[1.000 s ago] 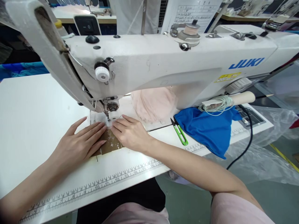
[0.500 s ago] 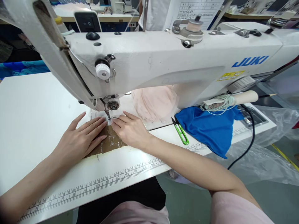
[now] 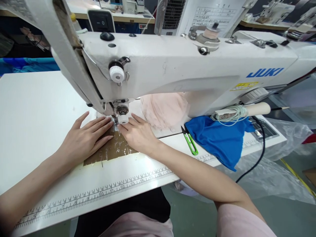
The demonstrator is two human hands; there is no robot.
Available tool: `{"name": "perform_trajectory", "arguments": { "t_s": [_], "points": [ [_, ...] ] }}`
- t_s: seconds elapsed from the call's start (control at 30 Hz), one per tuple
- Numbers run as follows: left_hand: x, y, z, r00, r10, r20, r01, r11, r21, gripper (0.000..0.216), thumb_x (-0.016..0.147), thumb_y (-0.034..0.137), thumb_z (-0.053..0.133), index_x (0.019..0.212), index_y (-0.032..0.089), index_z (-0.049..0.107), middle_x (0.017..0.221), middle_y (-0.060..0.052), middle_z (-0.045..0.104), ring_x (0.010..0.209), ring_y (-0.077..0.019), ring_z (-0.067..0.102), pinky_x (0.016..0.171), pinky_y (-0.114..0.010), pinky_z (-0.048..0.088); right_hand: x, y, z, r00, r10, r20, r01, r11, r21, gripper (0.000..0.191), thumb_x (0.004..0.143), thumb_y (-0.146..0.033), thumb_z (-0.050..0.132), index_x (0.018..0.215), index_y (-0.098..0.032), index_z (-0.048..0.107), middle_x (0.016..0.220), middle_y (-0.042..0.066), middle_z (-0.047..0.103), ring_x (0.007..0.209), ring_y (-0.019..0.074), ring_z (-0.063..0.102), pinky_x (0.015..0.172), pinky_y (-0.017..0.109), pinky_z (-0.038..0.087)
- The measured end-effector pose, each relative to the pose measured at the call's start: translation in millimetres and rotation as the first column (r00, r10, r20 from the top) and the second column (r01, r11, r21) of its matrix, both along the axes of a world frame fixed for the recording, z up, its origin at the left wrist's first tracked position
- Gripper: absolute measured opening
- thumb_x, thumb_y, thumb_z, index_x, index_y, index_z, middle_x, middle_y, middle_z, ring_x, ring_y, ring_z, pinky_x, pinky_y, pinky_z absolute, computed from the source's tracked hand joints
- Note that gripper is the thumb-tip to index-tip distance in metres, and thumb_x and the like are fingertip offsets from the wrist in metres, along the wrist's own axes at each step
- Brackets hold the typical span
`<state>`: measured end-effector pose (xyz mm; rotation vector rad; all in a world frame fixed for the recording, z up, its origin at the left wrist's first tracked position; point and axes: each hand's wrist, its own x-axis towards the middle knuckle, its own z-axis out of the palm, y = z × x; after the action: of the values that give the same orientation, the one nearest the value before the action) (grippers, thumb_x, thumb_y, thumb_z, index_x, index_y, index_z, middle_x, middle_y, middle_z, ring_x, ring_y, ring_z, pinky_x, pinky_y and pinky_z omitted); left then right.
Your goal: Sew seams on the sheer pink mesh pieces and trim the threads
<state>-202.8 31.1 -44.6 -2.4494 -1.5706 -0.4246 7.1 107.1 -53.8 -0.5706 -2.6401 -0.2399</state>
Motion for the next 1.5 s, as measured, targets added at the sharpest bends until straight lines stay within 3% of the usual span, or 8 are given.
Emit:
{"name": "perform_trajectory", "arguments": {
  "t_s": [0.7,0.87,0.97,1.03,1.1,1.23,1.37,1.5],
  "points": [
    [-0.7,0.1,2.7,0.997,0.058,-0.051,-0.057,0.998,0.023,0.046,0.1,0.04,0.041,0.133,0.011,0.055,0.132,-0.016,0.062,0.125,-0.0303,0.057,0.115,-0.055,0.03,8.4,5.6,7.1,0.997,-0.043,-0.067,0.045,0.999,0.016,0.036,0.085,-0.005,0.042,0.1,-0.014,0.073,0.091,0.007,0.076,0.105,0.0226,0.068,0.101,0.043,0.048],
    [10.5,-10.5,10.1,0.982,0.134,-0.13,-0.122,0.988,0.093,0.032,0.098,0.031,0.044,0.112,0.013,0.066,0.094,-0.012,0.073,0.083,-0.0266,0.07,0.098,-0.054,0.046,10.4,6.2,10.1,0.993,-0.043,-0.11,0.043,0.999,-0.006,0.036,0.085,-0.004,0.044,0.105,-0.014,0.072,0.097,0.009,0.076,0.102,0.0227,0.067,0.101,0.045,0.048],
    [21.3,-24.4,14.7,0.997,-0.031,-0.072,0.034,0.999,0.039,0.026,0.098,0.02,0.042,0.105,0.013,0.067,0.08,-0.007,0.072,0.066,-0.0187,0.067,0.078,-0.039,0.055,11.6,6.1,12.8,0.994,-0.046,-0.098,0.047,0.999,0.01,0.035,0.085,-0.006,0.045,0.105,-0.015,0.072,0.103,0.009,0.075,0.102,0.0221,0.067,0.099,0.043,0.049],
    [25.0,-31.4,18.0,0.972,-0.225,0.066,0.227,0.974,-0.02,0.027,0.096,0.012,0.04,0.111,0.014,0.064,0.088,-0.006,0.073,0.072,-0.0159,0.068,0.068,-0.029,0.055,12.2,6.2,14.4,0.994,-0.038,-0.104,0.04,0.999,0.015,0.035,0.085,-0.005,0.045,0.105,-0.015,0.072,0.103,0.009,0.075,0.101,0.0211,0.066,0.099,0.041,0.05],
    [23.5,-33.3,21.3,0.935,-0.299,0.19,0.31,0.95,-0.03,0.033,0.096,0.008,0.037,0.12,0.016,0.059,0.103,-0.007,0.072,0.089,-0.0152,0.069,0.07,-0.025,0.056,13.0,6.5,15.3,0.993,-0.026,-0.119,0.027,1.0,0.006,0.035,0.085,-0.005,0.045,0.104,-0.015,0.072,0.103,0.009,0.075,0.099,0.0205,0.066,0.099,0.041,0.049],
    [9.4,-24.4,22.1,0.986,-0.068,0.155,0.079,0.995,-0.068,0.031,0.098,0.027,0.042,0.123,0.016,0.057,0.112,-0.01,0.069,0.093,-0.0205,0.068,0.071,-0.03,0.056,14.4,7.8,15.1,0.99,-0.031,-0.134,0.025,0.998,-0.05,0.035,0.085,-0.005,0.044,0.102,-0.016,0.073,0.099,0.007,0.075,0.094,0.0202,0.066,0.094,0.04,0.05],
    [1.3,-19.9,16.3,0.995,0.101,0.022,-0.096,0.981,-0.167,0.026,0.096,0.043,0.046,0.095,0.022,0.062,0.069,0.0,0.069,0.053,-0.0167,0.062,0.046,-0.028,0.041,12.5,5.1,15.9,0.982,-0.063,-0.178,0.036,0.988,-0.151,0.031,0.088,-0.012,0.046,0.099,-0.017,0.074,0.092,0.006,0.074,0.084,0.02,0.064,0.074,0.035,0.052],
    [9.8,-23.8,20.4,0.949,0.187,0.252,-0.126,0.963,-0.24,0.021,0.095,0.037,0.046,0.083,0.024,0.059,0.054,0.006,0.06,0.042,-0.011,0.052,0.041,-0.023,0.034,7.0,-3.5,22.6,0.962,-0.113,-0.248,-0.013,0.89,-0.456,0.031,0.092,-0.042,0.058,0.102,-0.018,0.075,0.085,0.005,0.07,0.072,0.0159,0.061,0.064,0.029,0.049]
  ]
}}
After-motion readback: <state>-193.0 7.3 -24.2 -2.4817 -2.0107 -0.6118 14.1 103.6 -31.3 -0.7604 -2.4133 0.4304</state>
